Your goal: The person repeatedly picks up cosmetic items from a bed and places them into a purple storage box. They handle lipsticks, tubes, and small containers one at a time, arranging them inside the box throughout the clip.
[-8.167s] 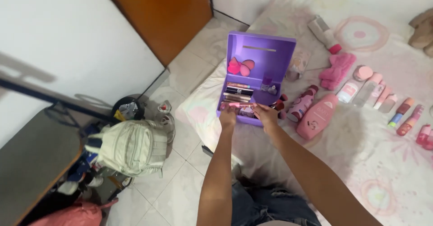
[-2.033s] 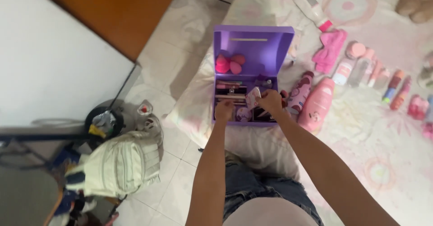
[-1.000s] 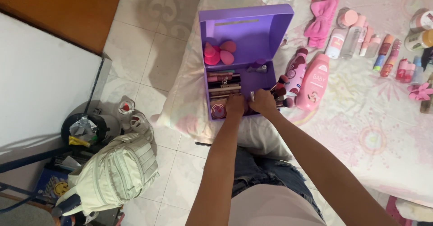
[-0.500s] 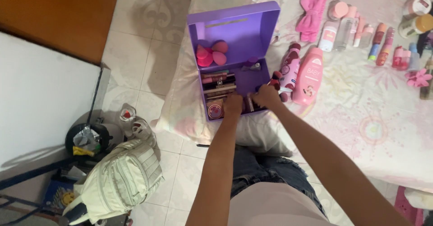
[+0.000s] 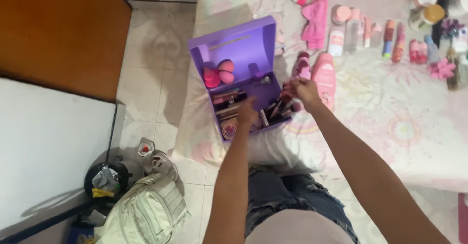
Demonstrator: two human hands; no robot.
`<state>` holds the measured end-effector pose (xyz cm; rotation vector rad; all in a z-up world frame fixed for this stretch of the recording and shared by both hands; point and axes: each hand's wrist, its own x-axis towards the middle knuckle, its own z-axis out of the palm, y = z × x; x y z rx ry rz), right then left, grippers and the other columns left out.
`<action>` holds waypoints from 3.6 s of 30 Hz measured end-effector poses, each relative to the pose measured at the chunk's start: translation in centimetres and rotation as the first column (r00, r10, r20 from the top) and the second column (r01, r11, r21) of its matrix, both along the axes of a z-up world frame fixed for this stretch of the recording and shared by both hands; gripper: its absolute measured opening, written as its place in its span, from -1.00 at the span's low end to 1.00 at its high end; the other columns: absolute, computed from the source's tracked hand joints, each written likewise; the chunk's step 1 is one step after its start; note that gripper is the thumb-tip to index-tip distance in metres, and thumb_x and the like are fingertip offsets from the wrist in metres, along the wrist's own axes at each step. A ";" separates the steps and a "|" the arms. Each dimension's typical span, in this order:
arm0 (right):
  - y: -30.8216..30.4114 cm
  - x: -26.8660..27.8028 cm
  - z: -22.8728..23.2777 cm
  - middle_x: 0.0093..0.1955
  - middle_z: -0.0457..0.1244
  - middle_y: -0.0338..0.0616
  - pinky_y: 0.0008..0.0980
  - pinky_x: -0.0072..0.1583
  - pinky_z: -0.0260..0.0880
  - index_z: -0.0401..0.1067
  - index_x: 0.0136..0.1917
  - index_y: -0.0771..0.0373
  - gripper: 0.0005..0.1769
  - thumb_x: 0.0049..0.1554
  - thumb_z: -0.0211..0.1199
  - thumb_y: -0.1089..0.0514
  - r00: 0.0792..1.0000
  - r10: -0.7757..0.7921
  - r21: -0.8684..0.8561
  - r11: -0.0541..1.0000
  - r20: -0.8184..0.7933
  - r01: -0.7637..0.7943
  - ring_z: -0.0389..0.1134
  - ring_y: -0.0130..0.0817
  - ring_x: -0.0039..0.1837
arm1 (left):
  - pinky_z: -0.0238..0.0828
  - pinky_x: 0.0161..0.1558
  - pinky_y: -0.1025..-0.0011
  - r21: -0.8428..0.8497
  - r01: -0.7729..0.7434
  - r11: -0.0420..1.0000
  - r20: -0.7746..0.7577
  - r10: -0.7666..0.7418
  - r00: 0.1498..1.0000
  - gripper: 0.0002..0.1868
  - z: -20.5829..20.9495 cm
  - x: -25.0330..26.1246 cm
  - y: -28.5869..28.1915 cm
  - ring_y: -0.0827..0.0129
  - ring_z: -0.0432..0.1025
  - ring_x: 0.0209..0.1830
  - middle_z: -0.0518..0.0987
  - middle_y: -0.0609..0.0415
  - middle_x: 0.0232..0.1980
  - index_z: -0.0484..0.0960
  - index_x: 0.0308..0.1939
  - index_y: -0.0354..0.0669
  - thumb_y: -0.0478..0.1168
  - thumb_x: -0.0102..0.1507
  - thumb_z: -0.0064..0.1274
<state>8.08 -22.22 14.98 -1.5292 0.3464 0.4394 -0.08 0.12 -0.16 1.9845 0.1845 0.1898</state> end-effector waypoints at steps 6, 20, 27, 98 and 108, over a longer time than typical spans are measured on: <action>-7.3 -2.2 0.6 -0.06 0.40 -0.09 -0.40 -0.04 0.45 0.45 0.06 0.33 -0.69 0.33 0.18 0.01 0.985 -0.156 0.215 0.967 0.079 0.136 0.43 -0.34 -0.10 | 0.45 0.13 0.34 -0.645 -0.166 0.746 0.075 0.277 0.958 -0.79 1.5 6.1 -2.4 0.21 0.53 0.07 0.69 -0.11 0.07 0.69 0.06 -0.31 -0.43 0.37 0.07; -35.3 -12.9 9.8 0.46 0.23 -0.15 -0.22 0.41 0.14 0.24 0.50 0.18 0.06 0.11 -0.18 -0.66 0.848 -0.519 0.661 0.598 -0.113 0.454 0.22 -0.30 0.41 | 0.03 0.49 0.17 -0.991 -0.109 0.082 -0.130 -0.339 0.932 -0.21 20.5 1.1 -44.8 0.27 0.15 0.57 0.34 0.09 0.54 0.32 0.49 -0.01 0.38 0.37 -0.40; -43.1 -13.0 10.7 0.45 0.23 -0.16 -0.23 0.41 0.17 0.25 0.49 0.20 0.08 0.11 -0.21 -0.67 0.825 -0.535 0.670 0.548 -0.180 0.501 0.22 -0.28 0.42 | -0.03 0.51 0.18 -0.985 0.006 0.174 -0.061 -0.379 0.923 -0.19 20.5 0.5 -52.5 0.28 0.09 0.61 0.27 0.08 0.59 0.25 0.51 -0.01 0.42 0.37 -0.39; -5.7 -3.2 6.4 -0.02 0.47 -0.13 -0.33 0.09 0.49 0.58 0.10 0.25 -0.52 -0.01 0.53 -0.03 0.258 0.858 -0.446 0.461 0.444 -0.767 0.49 -0.33 0.02 | 0.53 -0.13 0.49 -0.386 -0.485 0.785 -0.025 0.516 0.856 -0.61 11.0 -8.7 -16.8 0.54 0.47 -0.22 0.65 0.18 -0.18 0.71 0.02 -0.21 -0.36 0.11 0.40; 5.3 -0.3 4.5 -0.16 0.41 -0.05 0.01 0.01 0.43 0.61 -0.11 0.08 -0.83 0.04 0.37 0.03 0.041 0.906 -0.873 0.416 0.421 -0.254 0.44 0.05 -0.05 | 0.53 -0.04 0.49 -0.705 -0.385 0.595 -0.048 0.502 0.864 -0.48 0.9 -6.4 -4.3 0.55 0.54 -0.05 0.64 0.21 0.03 0.60 0.14 -0.21 -0.60 0.12 0.05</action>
